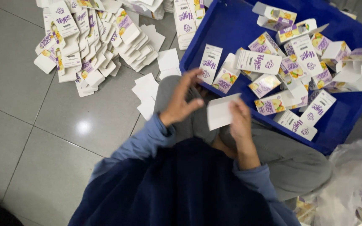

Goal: The person sits on the floor and folds flat cardboard pieces into small boxes by hand. They pick up the printed cardboard from a pile on the floor, fold the flaps to form the box shape, and place the finished boxes into a blue plastic bin.

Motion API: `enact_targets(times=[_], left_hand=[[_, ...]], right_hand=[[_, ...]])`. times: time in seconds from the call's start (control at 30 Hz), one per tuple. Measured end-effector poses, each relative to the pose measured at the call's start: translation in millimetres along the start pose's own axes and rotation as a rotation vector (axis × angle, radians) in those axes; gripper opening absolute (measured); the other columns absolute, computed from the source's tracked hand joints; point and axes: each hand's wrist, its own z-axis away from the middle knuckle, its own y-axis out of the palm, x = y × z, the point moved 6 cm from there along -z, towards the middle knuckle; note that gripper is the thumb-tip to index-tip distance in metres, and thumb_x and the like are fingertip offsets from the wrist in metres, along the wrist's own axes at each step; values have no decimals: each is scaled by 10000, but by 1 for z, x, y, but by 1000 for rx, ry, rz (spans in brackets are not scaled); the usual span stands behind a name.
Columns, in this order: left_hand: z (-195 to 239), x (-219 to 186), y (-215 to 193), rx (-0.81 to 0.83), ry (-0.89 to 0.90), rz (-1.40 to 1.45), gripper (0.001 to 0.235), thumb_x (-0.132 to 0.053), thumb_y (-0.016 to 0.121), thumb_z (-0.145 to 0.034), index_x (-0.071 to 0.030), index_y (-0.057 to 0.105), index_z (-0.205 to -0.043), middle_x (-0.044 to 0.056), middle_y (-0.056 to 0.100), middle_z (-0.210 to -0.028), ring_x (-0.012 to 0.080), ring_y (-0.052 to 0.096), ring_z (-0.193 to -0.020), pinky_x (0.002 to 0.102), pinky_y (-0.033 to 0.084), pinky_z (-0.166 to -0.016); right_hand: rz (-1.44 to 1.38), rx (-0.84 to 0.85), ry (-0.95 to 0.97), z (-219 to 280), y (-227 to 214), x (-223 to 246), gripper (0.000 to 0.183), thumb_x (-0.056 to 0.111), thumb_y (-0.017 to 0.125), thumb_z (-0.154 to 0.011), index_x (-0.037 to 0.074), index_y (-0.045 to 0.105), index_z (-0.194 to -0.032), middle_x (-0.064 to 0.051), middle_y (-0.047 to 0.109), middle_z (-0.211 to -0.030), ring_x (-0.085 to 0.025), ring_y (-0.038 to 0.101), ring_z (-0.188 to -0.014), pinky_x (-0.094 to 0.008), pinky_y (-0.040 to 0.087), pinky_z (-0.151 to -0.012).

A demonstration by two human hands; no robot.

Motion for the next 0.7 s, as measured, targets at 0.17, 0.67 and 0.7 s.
enact_targets(times=[0.17, 0.67, 0.7], left_hand=[[-112, 49, -145, -243, 126, -625, 834, -442, 845, -871, -58, 408, -1468, 175, 529, -1389, 352, 581, -1272, 493, 494, -1100], [-284, 287, -293, -115, -505, -1588, 1171, -425, 941, -679, -97, 254, -1568, 256, 351, -1520, 445, 401, -1338, 488, 445, -1036], [-283, 300, -299, -86, -575, -1603, 1170, -480, 903, -683, -54, 256, -1559, 272, 396, -1478, 442, 461, -1260, 476, 468, -977]], right_hand=[[526, -130, -335, -45, -68, 20, 126, 98, 509, -1093, -8, 568, -1061, -37, 546, -847, -110, 454, -718, -269, 421, -681], [1089, -450, -463, -54, -87, -19, 197, 112, 481, -1086, -40, 499, -960, -91, 466, -571, -224, 387, -407, -375, 361, -456], [1096, -449, -470, -52, -86, -18, 179, 88, 518, -1071, -64, 517, -976, -100, 472, -561, -222, 387, -403, -374, 354, -447]])
